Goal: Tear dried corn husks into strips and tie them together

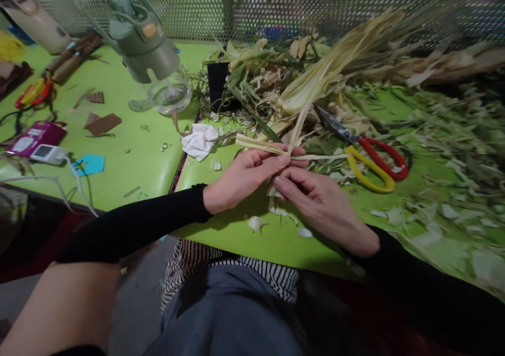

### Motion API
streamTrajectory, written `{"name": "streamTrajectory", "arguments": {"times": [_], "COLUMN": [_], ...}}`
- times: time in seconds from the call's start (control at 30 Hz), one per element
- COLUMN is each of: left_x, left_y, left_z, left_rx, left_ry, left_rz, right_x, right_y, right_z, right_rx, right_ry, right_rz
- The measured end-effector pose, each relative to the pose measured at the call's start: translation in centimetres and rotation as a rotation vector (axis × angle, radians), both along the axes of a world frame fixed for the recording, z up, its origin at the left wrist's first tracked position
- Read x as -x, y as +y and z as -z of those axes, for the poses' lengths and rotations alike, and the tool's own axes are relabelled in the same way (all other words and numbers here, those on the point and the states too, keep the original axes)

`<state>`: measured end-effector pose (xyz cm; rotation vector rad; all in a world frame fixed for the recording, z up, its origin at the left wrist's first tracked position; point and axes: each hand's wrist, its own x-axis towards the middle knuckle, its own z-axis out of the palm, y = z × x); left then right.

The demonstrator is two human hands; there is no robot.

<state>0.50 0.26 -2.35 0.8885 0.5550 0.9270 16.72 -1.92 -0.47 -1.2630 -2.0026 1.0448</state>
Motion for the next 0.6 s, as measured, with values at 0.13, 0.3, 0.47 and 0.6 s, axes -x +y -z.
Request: {"name": "streamTrajectory", "arguments": {"times": [0.13,0.3,0.47,0.6], "left_x": [0.3,0.3,0.6,1.1], "left_y": [-0.2,-0.4,0.5,1.3], "left_z": [-0.2,-0.3,-0.8,-1.0], "left_rx": [0.036,0.07,0.078,0.001], "left_ry": [0.054,0.066,0.119,0.264], "left_rz": [-0.016,0.012,-0.003,-0.056], "right_x": [-0.1,0.0,-0.1,-1.1], "right_y": [-0.2,-0.1,-0.1,0.6], "right_z": [0.1,0.5,0.4,-0.3], "right_rx": [-0.018,-0.045,-0.135,-0.535], "right_ry": [-0.037,-0.073,-0.086,-0.132], "right_rz": [-0.076,-0.158,-0.119,0.199]}}
